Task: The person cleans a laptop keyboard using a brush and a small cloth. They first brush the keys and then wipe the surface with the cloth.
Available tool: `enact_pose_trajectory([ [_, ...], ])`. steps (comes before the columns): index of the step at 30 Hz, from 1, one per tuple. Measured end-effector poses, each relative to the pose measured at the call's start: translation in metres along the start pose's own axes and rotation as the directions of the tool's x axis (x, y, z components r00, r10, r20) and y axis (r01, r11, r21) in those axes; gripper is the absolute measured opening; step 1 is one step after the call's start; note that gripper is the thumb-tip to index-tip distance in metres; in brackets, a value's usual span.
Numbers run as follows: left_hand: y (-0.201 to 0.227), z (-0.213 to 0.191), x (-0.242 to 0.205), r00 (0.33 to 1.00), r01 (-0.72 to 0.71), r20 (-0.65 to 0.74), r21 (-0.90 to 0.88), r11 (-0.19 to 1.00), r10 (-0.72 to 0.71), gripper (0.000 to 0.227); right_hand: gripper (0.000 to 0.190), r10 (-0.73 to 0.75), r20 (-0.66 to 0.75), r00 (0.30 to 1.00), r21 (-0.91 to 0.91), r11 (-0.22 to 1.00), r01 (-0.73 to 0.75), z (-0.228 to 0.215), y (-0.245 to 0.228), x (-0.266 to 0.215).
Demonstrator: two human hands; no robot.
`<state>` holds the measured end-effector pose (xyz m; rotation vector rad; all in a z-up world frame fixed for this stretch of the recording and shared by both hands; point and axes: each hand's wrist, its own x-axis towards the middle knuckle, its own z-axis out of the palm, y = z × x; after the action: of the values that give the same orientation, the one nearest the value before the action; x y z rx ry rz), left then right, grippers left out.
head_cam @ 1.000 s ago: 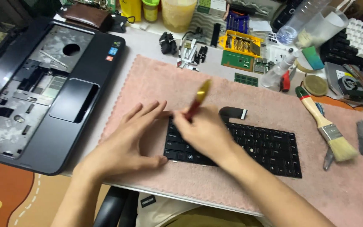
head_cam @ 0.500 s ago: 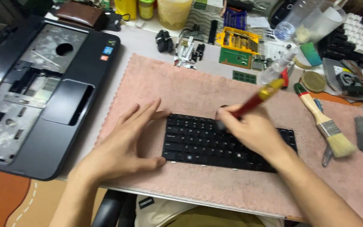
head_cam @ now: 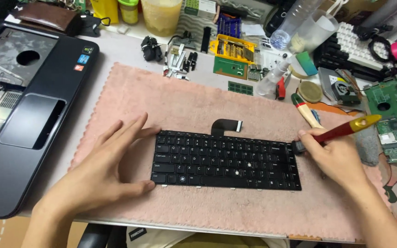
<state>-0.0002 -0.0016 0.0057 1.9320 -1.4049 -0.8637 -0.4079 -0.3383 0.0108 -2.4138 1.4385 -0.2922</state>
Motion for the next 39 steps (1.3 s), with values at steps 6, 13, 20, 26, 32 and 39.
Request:
enact_pose_trajectory([
  [6, 0.006, -0.002, 0.0, 1.0, 0.021, 0.022, -0.003, 1.0, -0.021, 0.143, 0.034, -0.041, 0.014, 0.999, 0.078, 0.996, 0.04, 0.021, -0.066, 0.004],
  [13, -0.016, 0.006, 0.003, 0.984, -0.164, -0.067, 0.025, 0.986, 0.165, 0.142, 0.052, -0.372, 0.059, 0.927, 0.138, 0.922, 0.361, 0.071, -0.192, 0.008],
  [20, -0.015, 0.008, 0.004, 0.978, -0.196, -0.066, 0.053, 0.979, 0.199, 0.155, 0.048, -0.492, 0.193, 0.849, 0.482, 0.801, 0.355, 0.103, -0.31, 0.002],
  [26, -0.008, 0.003, 0.002, 0.972, -0.216, -0.091, 0.031, 0.976, 0.218, 0.177, 0.038, -0.569, 0.043, 0.821, 0.472, 0.736, 0.485, 0.085, -0.318, 0.028],
  [32, 0.005, -0.003, -0.004, 0.993, -0.112, -0.025, -0.004, 0.994, 0.111, 0.171, 0.026, -0.614, 0.015, 0.79, -0.085, 0.786, 0.612, 0.064, -0.239, 0.099],
  [39, -0.006, 0.003, 0.0, 0.997, -0.048, -0.06, 0.041, 0.998, 0.051, 0.157, 0.032, -0.591, 0.101, 0.801, -0.114, 0.792, 0.599, 0.112, -0.147, 0.135],
])
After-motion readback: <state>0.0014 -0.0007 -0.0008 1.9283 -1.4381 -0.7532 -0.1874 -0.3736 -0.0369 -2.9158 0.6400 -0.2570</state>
